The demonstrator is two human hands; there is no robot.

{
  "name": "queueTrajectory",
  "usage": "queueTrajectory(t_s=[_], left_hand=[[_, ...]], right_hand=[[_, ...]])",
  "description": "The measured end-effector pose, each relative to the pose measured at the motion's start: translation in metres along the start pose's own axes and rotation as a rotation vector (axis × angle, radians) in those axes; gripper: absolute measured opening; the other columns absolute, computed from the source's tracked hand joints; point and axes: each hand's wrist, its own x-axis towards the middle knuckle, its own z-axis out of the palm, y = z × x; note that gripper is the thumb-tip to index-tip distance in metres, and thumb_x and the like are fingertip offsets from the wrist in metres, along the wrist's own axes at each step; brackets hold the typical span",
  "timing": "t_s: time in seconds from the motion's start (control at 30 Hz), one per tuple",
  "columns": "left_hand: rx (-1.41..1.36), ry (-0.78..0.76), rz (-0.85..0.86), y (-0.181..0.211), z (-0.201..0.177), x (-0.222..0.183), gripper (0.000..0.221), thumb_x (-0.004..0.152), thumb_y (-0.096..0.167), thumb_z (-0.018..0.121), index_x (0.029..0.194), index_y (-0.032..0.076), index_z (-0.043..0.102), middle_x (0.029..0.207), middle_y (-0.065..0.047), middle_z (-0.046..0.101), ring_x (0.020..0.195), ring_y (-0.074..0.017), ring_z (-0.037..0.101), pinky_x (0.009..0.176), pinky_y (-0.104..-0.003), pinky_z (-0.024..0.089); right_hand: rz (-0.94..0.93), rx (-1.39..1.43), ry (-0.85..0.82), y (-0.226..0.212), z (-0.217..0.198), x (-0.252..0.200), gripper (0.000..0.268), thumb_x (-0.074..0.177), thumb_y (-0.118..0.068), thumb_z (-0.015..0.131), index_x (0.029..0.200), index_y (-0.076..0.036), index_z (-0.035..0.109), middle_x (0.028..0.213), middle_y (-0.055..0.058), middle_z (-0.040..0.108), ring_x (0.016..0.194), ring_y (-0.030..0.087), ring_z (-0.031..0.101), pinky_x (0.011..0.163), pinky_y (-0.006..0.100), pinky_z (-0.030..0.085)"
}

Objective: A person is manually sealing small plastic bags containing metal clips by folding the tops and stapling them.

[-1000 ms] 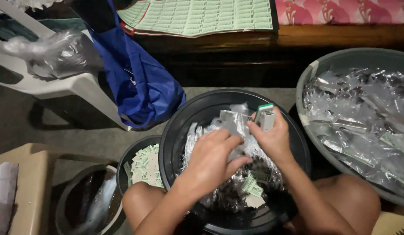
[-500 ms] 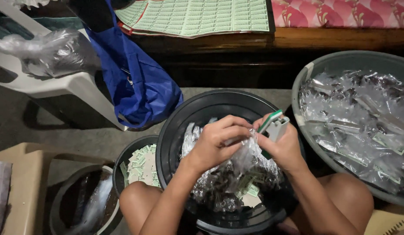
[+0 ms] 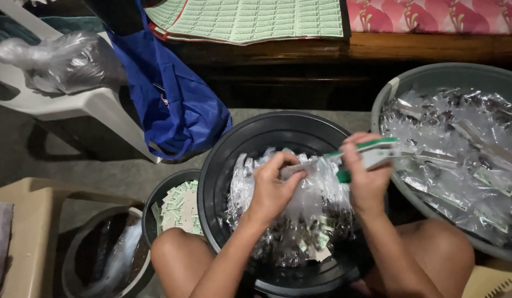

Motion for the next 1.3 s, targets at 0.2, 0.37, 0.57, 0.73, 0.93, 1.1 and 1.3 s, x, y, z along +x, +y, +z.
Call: queueTrajectory(t_s=[0.2,0.37,0.57,0.73,0.93,1.1,1.3], left_hand=[[0.002,-0.054,0.09,-0.009,0.027,-0.01,0.028,0.074,-0.004,0.083,0.093,0.011,0.07,0.084,-0.009,0.072,0.078,-0.0349,0.073,0.071,-0.039,0.058],[0.019,0.011,0.011,-0.005,0.029,-0.02,0.028,0.073,0.006,0.089,0.093,0.014,0.072,0.084,-0.005,0.072,0.076,-0.0288,0.074,0.066,-0.033,0.059],[-0.077,0.07,-0.232,-0.03,0.023,-0.032,0.023,0.079,0.005,0.085,0.097,0.009,0.072,0.083,-0.01,0.071,0.07,-0.0218,0.07,0.064,-0.029,0.058],[-0.031,0.047,-0.224,-0.034,0.041,-0.033,0.025,0.073,0.002,0.088,0.091,0.01,0.072,0.078,-0.01,0.069,0.068,-0.0257,0.072,0.059,-0.031,0.059],[-0.068,0.016,-0.361,-0.057,0.053,-0.045,0.022,0.074,0.003,0.088,0.09,0.009,0.073,0.076,-0.007,0.069,0.066,-0.016,0.068,0.059,-0.025,0.058],[-0.278,0.026,-0.573,-0.061,0.025,-0.047,0.027,0.078,-0.003,0.083,0.101,0.002,0.07,0.088,-0.011,0.066,0.076,-0.0143,0.061,0.072,-0.031,0.059],[-0.412,0.012,-0.654,-0.082,0.017,-0.036,0.043,0.076,0.009,0.091,0.1,0.007,0.055,0.085,-0.003,0.06,0.068,-0.0121,0.07,0.065,-0.022,0.059]], right_hand=[[0.085,-0.055,0.098,0.073,0.008,0.008,0.024,0.101,-0.021,0.072,0.087,-0.006,0.059,0.082,0.007,0.061,0.071,0.013,0.052,0.07,0.032,0.045],[0.164,-0.128,0.096,0.097,0.021,0.015,0.038,0.095,-0.032,0.082,0.071,-0.01,0.061,0.062,0.003,0.061,0.06,0.008,0.05,0.06,0.027,0.045],[0.247,-0.163,0.019,0.098,0.006,0.013,0.034,0.094,-0.038,0.082,0.085,-0.012,0.064,0.076,0.002,0.066,0.071,0.009,0.053,0.071,0.029,0.047],[0.217,-0.209,0.005,0.1,0.009,0.009,0.035,0.098,-0.039,0.078,0.086,-0.009,0.065,0.075,0.004,0.064,0.071,0.012,0.053,0.071,0.031,0.047],[0.27,-0.203,0.032,0.123,0.019,0.005,0.038,0.094,-0.038,0.081,0.074,-0.011,0.064,0.064,0.002,0.062,0.062,0.01,0.051,0.061,0.027,0.045],[0.464,-0.184,0.079,0.107,-0.007,0.006,0.037,0.091,-0.044,0.082,0.088,-0.01,0.068,0.07,0.005,0.064,0.06,0.015,0.054,0.059,0.031,0.043],[0.619,-0.383,-0.194,0.047,-0.03,-0.021,0.051,0.068,-0.029,0.093,0.102,0.002,0.07,0.081,0.017,0.068,0.073,0.026,0.064,0.07,0.04,0.05]])
